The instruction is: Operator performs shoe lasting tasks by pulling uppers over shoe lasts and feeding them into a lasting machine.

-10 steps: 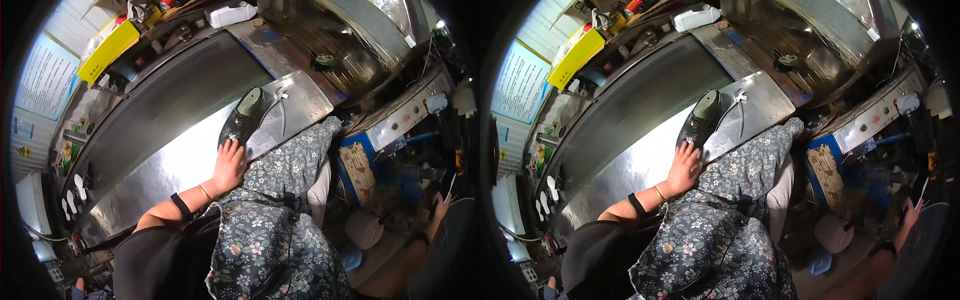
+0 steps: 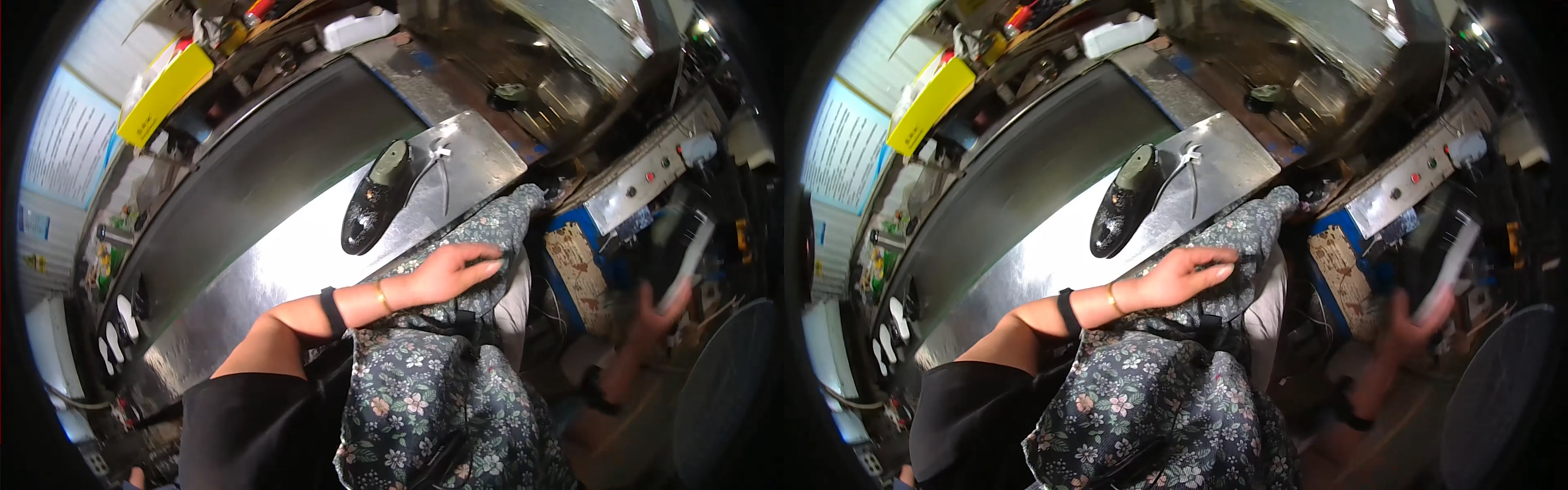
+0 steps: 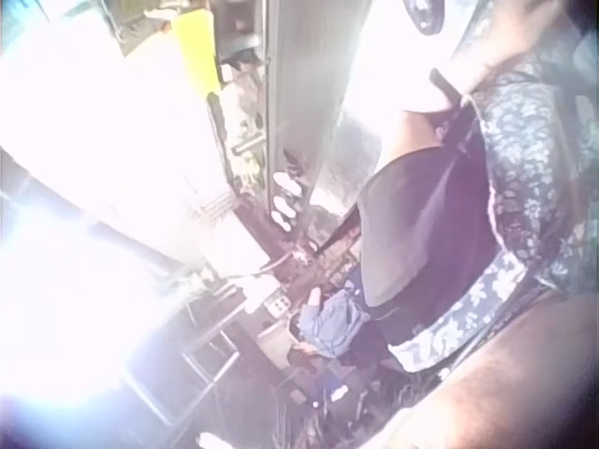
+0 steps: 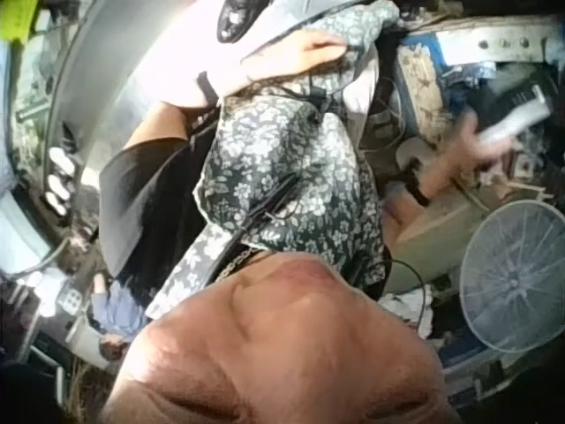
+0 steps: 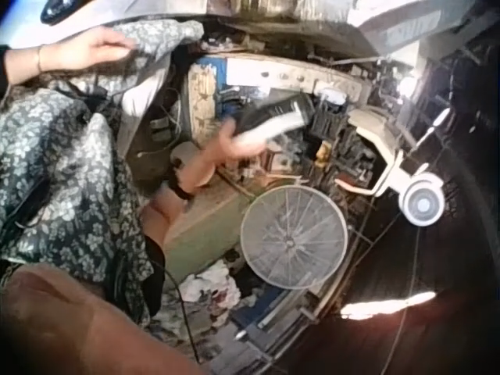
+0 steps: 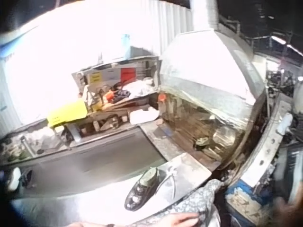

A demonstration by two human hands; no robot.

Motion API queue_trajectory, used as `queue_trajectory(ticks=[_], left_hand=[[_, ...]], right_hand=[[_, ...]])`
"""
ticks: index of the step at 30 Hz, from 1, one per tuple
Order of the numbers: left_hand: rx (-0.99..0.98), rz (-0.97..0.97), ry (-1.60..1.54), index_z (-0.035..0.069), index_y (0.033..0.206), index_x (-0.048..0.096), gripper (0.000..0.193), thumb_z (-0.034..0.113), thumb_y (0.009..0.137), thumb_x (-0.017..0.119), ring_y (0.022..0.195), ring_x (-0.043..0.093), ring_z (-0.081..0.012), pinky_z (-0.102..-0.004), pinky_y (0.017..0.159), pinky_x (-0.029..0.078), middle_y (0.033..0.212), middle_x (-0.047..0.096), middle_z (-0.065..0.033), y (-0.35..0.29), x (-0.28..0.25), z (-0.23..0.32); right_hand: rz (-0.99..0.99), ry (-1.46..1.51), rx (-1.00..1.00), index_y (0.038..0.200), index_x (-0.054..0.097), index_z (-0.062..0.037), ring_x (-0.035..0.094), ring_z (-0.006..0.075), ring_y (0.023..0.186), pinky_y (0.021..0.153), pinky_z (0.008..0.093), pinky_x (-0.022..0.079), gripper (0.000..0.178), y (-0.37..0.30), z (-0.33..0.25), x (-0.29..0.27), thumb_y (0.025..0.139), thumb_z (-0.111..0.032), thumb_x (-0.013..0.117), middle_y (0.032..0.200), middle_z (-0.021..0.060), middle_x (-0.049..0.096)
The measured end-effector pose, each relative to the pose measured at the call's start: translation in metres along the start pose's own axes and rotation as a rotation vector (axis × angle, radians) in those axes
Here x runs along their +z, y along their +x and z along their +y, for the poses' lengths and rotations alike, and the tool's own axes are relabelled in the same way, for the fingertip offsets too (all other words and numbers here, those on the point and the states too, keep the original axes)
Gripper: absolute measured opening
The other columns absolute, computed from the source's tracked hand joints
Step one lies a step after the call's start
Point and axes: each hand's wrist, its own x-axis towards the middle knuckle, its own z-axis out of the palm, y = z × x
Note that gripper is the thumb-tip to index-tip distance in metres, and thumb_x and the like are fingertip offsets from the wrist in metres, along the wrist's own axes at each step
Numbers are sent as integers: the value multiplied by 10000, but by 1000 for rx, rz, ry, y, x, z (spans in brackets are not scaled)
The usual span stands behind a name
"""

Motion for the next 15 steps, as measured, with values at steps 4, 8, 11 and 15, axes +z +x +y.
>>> queue_trajectory(ticks=[4,8,11,15], left_hand=[[-18,199,-456,18,1461,349,693,550,1018,319,1377,329,-188,-343,1150,239,1485,379,-142,66,3,1],[-282,309,-872,13,1334,508,663,565,994,369,1136,584,-213,-348,1028,423,1291,584,-147,83,-40,22],[-235,116,-54,-2,1181,615,644,575,975,420,989,654,-234,-352,875,498,1091,685,-124,63,-51,9],[-142,-31,37,6,1183,606,476,421,954,572,974,661,-290,-351,856,499,1027,677,-189,22,-6,12]], right_hand=[[-412,315,-58,1463,329,-20,308,418,1391,1118,488,297,943,-96,-154,63,671,-131,828,1503,231,331],[-927,588,92,1526,152,-60,445,429,1292,1062,487,368,1147,-98,-197,67,691,-430,845,1439,288,396],[-969,1202,653,1516,190,-46,523,268,1225,943,354,478,885,-66,-177,83,880,-391,698,1443,183,423],[-1486,1028,376,1457,353,-2,502,187,1226,947,307,474,650,-61,-161,87,920,-199,662,1411,114,462]])
